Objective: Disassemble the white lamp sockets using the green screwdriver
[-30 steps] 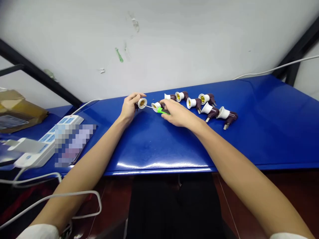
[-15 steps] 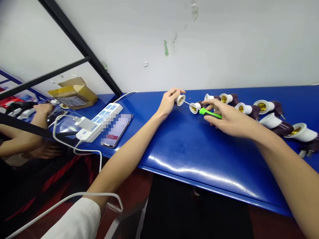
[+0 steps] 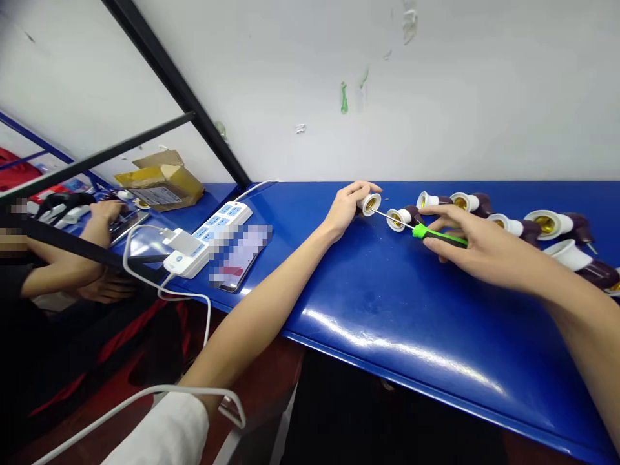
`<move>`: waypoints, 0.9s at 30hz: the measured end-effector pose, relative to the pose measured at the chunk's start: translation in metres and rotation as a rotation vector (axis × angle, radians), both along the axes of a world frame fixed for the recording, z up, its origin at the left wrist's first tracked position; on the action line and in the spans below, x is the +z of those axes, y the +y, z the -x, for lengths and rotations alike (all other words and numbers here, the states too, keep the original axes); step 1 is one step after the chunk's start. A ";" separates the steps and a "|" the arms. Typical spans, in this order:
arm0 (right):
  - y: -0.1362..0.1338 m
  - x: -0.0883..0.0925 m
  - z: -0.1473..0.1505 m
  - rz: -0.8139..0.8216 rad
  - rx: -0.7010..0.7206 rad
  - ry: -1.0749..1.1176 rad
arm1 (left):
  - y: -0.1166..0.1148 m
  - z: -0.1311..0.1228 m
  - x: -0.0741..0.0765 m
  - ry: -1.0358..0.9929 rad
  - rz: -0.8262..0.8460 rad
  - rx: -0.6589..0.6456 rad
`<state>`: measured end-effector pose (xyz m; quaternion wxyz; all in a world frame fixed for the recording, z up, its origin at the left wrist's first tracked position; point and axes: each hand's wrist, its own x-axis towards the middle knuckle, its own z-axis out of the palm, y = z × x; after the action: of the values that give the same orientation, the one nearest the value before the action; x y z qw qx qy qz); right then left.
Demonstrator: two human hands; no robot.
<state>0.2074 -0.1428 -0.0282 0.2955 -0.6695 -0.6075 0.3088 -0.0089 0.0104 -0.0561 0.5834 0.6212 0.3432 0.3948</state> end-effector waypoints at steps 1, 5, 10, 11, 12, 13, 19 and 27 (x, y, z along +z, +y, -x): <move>0.000 -0.001 -0.002 -0.002 -0.002 -0.003 | 0.001 0.000 0.000 -0.018 0.020 0.002; 0.000 0.001 -0.005 -0.052 0.027 -0.064 | 0.005 0.004 0.002 -0.143 0.181 -0.013; -0.003 0.015 0.008 -0.158 0.035 -0.050 | 0.012 0.012 0.009 -0.262 0.347 -0.012; -0.003 0.018 0.012 -0.186 0.027 -0.066 | 0.013 0.014 0.010 -0.271 0.347 -0.025; -0.003 0.020 0.015 -0.219 0.020 -0.068 | 0.014 0.015 0.011 -0.280 0.334 -0.033; -0.003 0.021 0.018 -0.252 0.017 -0.059 | 0.015 0.015 0.011 -0.274 0.326 -0.047; 0.001 0.021 0.025 -0.312 0.023 -0.075 | 0.015 0.016 0.015 -0.214 0.289 -0.064; -0.002 0.034 0.005 -0.046 0.122 0.100 | 0.020 0.011 0.021 -0.267 0.316 0.167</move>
<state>0.2024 -0.1443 0.0061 0.3214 -0.6081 -0.6385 0.3453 -0.0201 0.0308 -0.0346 0.6790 0.4339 0.3708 0.4617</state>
